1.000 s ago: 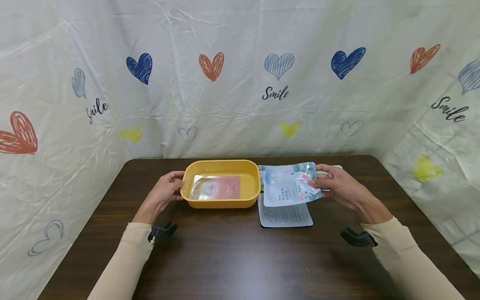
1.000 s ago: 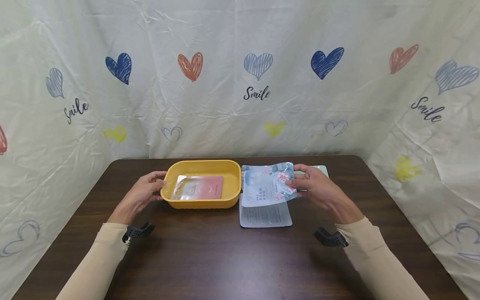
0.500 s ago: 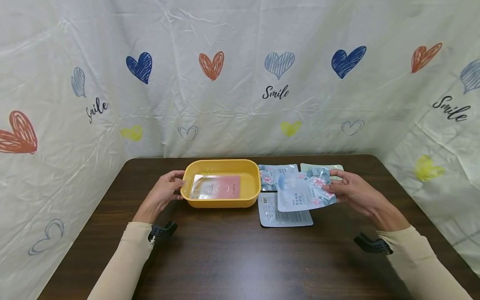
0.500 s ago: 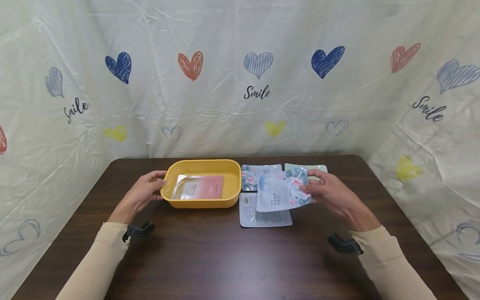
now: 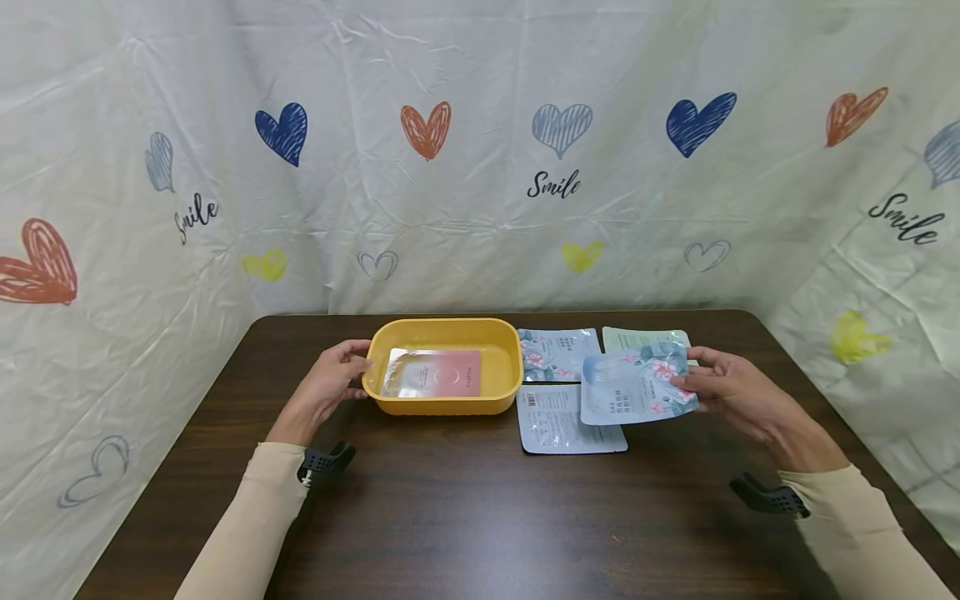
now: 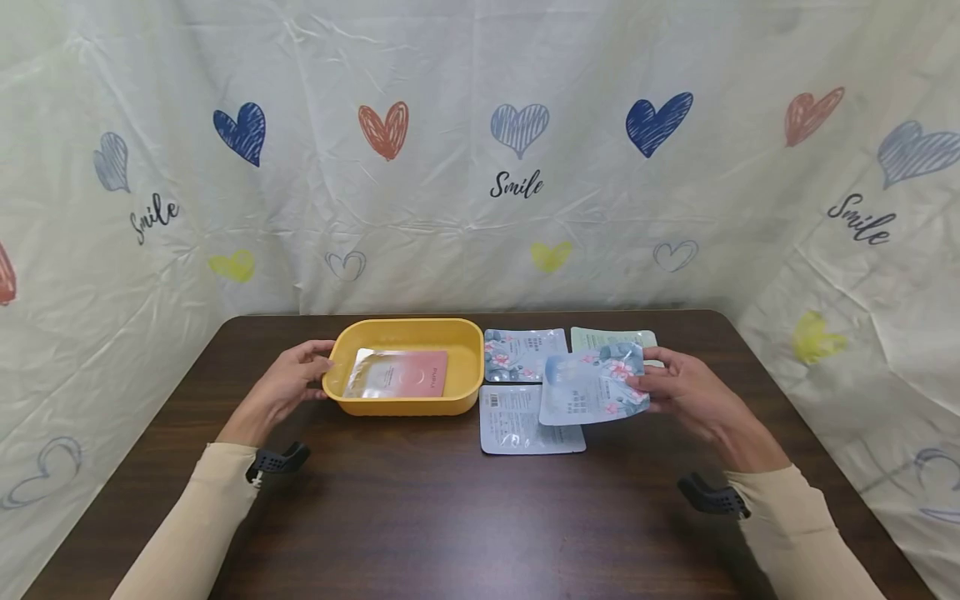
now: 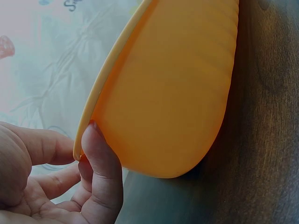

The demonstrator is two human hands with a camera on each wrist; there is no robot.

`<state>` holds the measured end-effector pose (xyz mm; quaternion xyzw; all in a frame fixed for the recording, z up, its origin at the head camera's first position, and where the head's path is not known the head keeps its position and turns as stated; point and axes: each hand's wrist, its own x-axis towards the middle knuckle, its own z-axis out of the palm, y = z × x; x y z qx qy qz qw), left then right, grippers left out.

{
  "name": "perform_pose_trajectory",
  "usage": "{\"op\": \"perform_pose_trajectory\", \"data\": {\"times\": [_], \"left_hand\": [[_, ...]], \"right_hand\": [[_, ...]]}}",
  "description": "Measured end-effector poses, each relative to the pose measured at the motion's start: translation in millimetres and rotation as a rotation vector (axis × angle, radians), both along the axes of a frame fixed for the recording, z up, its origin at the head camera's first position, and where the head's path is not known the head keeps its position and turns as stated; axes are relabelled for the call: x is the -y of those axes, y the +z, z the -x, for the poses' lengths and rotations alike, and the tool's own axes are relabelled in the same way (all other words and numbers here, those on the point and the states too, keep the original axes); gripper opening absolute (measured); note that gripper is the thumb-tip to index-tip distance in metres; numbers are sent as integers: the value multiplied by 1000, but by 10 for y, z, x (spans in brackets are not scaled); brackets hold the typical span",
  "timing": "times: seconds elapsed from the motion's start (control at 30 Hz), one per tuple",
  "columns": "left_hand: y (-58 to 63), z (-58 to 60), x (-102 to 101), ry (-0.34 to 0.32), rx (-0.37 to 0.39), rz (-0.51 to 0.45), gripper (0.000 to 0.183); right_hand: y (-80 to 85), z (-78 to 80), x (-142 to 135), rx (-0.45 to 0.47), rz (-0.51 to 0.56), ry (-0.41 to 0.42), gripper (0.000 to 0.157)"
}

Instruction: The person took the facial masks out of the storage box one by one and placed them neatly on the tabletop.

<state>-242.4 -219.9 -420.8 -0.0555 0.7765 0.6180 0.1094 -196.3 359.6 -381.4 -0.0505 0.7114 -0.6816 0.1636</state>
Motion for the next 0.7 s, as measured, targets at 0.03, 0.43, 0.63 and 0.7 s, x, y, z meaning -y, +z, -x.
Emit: {"op": "perform_pose_trajectory", "data": {"times": [0.03, 0.43, 0.63, 0.7], "left_hand": [[-4, 4, 2, -1, 2, -1, 48], [-5, 9, 6, -4, -4, 0, 49], [-5, 7, 2, -11, -17, -4, 48], [-8, 10, 2, -10, -18, -7, 48]], "right_hand": [[-3, -4, -19, -1, 4, -4, 33], [-21, -44, -240, 8, 52, 40, 29], [-95, -67, -420, 28, -2, 55, 29], [-117, -74, -484, 45, -30, 57, 29]]}}
